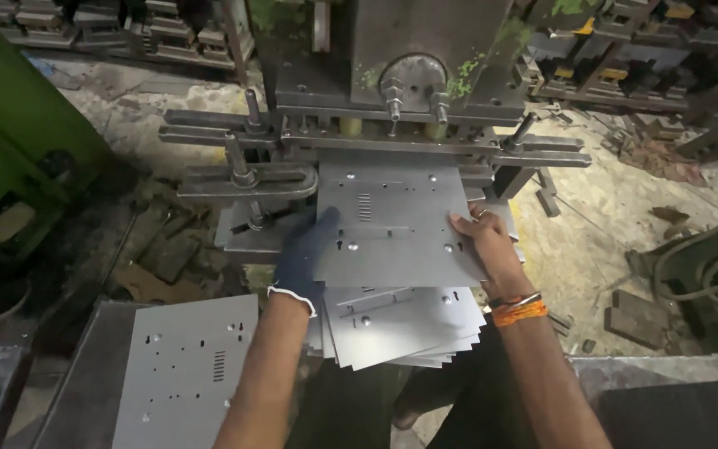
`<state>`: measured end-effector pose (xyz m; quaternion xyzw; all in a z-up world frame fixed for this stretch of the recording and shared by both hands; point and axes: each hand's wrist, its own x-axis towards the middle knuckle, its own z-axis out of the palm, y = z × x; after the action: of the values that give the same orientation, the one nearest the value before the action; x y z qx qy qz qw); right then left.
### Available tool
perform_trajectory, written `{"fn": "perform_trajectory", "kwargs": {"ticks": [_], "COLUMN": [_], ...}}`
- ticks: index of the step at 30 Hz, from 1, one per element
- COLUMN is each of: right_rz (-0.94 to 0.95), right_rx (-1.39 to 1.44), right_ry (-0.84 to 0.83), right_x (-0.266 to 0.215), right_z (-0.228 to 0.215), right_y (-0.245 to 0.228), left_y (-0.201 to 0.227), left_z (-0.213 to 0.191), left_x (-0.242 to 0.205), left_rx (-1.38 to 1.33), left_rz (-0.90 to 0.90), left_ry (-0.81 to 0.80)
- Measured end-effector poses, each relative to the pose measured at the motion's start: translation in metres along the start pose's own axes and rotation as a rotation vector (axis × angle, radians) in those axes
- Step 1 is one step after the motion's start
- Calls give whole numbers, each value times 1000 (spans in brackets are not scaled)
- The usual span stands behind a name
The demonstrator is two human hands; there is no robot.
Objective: Placing metal sheets into a stamping machine and stacking them.
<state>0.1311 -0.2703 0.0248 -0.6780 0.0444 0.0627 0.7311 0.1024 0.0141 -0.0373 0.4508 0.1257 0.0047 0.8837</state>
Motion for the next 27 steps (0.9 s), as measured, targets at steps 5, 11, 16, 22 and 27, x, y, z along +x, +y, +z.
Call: {"fn": "perform_trajectory", "kwargs": {"ticks": [5,11,16,22,27], "right_rz": [-12,-29,-53,-136,-164], "right_rx": [5,17,-68,-122,-809], "right_ry": [-31,-28,-32,-33,103], "right_x": [1,1,1,-23,-43], "right_z": [0,-4,-4,6,4], "right_y": [0,7,11,-6,-9], "left_y": [16,15,8,-1,-6], "left_z": [1,-4,2,1,-33], "left_x": [-19,-34,-38,-49,-70], "left_rx": [-153,-218,-229,215,565], "left_rz": [187,102,86,519,420], "left_ry": [50,-14,49,128,282]}}
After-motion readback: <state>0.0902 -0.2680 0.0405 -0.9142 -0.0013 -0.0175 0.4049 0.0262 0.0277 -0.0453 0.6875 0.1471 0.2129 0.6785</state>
